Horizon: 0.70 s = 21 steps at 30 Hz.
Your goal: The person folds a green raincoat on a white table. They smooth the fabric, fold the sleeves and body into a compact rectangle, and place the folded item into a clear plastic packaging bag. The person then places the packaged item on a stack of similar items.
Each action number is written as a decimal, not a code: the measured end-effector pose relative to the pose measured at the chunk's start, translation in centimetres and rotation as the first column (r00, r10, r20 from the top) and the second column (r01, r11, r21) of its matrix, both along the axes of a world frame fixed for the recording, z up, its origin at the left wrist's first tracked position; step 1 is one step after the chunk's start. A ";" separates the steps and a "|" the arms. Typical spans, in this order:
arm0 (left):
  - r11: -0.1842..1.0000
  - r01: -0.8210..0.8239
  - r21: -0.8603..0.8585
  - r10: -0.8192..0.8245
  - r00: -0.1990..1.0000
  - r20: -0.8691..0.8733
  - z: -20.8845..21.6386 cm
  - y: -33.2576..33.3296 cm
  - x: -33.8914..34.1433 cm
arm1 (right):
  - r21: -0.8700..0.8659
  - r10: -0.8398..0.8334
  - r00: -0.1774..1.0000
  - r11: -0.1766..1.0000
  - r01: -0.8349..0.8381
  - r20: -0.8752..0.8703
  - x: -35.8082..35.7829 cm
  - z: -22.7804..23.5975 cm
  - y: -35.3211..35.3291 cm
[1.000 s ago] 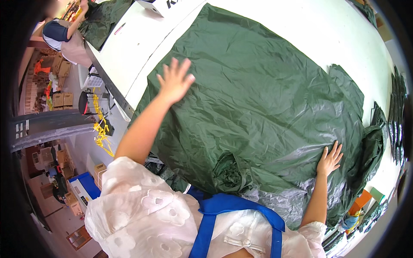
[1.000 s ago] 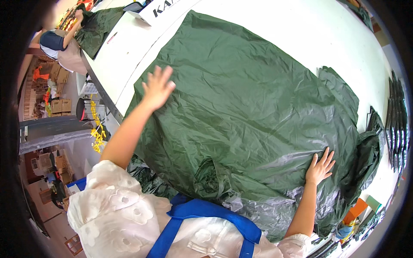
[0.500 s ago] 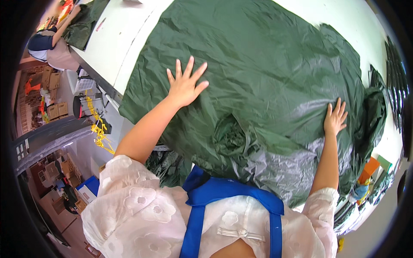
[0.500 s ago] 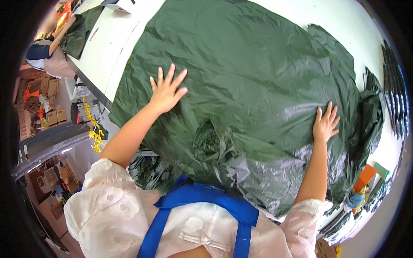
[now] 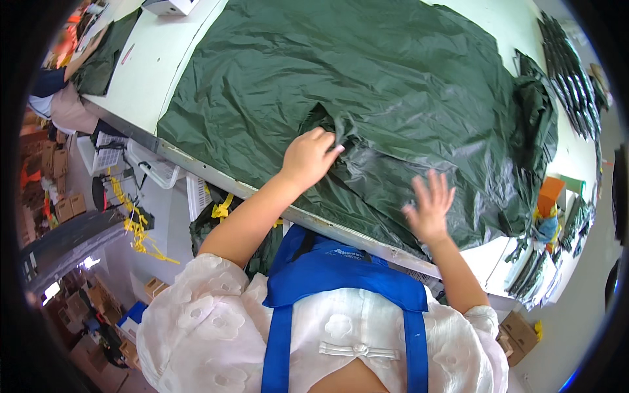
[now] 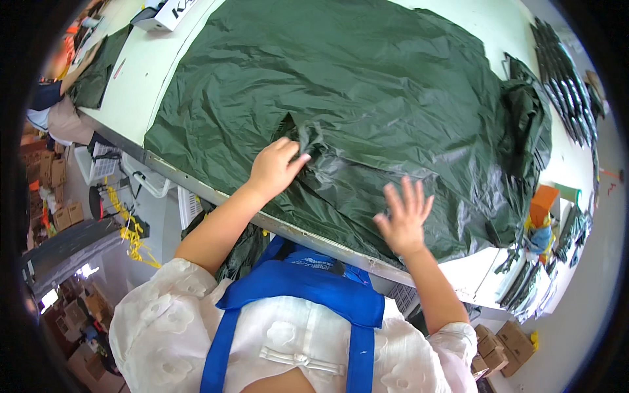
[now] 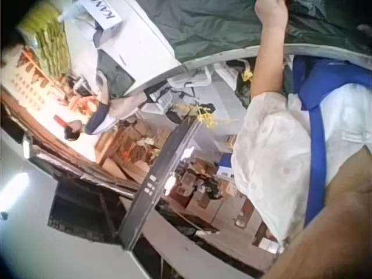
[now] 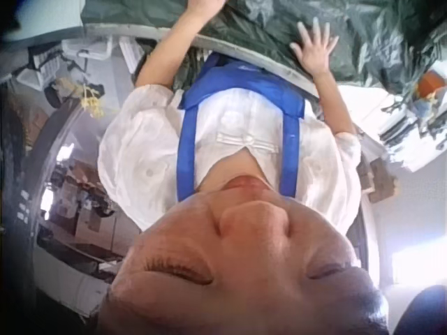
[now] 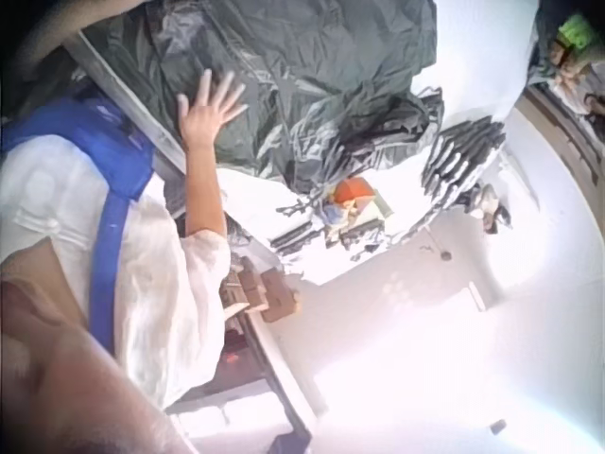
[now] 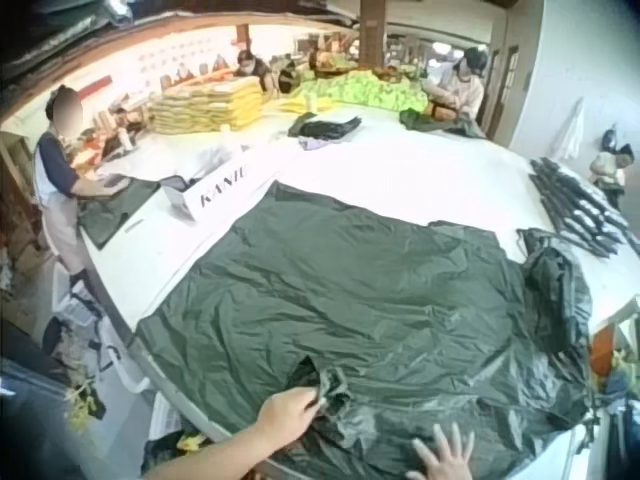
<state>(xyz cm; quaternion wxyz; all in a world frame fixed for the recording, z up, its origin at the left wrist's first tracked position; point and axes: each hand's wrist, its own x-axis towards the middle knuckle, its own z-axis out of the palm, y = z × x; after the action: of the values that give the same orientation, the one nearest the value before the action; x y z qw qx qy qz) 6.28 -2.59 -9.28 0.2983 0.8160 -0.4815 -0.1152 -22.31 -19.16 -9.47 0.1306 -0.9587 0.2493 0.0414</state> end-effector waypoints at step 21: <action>0.901 -0.425 0.090 0.427 0.904 -0.006 -4.0 3.0 5.9 | 0.212 -0.023 0.977 0.977 -0.023 0.210 -8.3 -1.6 2.1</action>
<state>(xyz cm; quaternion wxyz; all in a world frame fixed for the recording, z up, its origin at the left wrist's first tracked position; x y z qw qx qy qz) 12.20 0.41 -13.27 0.2868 0.9121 -0.2823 -0.0783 -30.62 -17.01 -11.10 0.2586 -0.9380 0.2282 -0.0342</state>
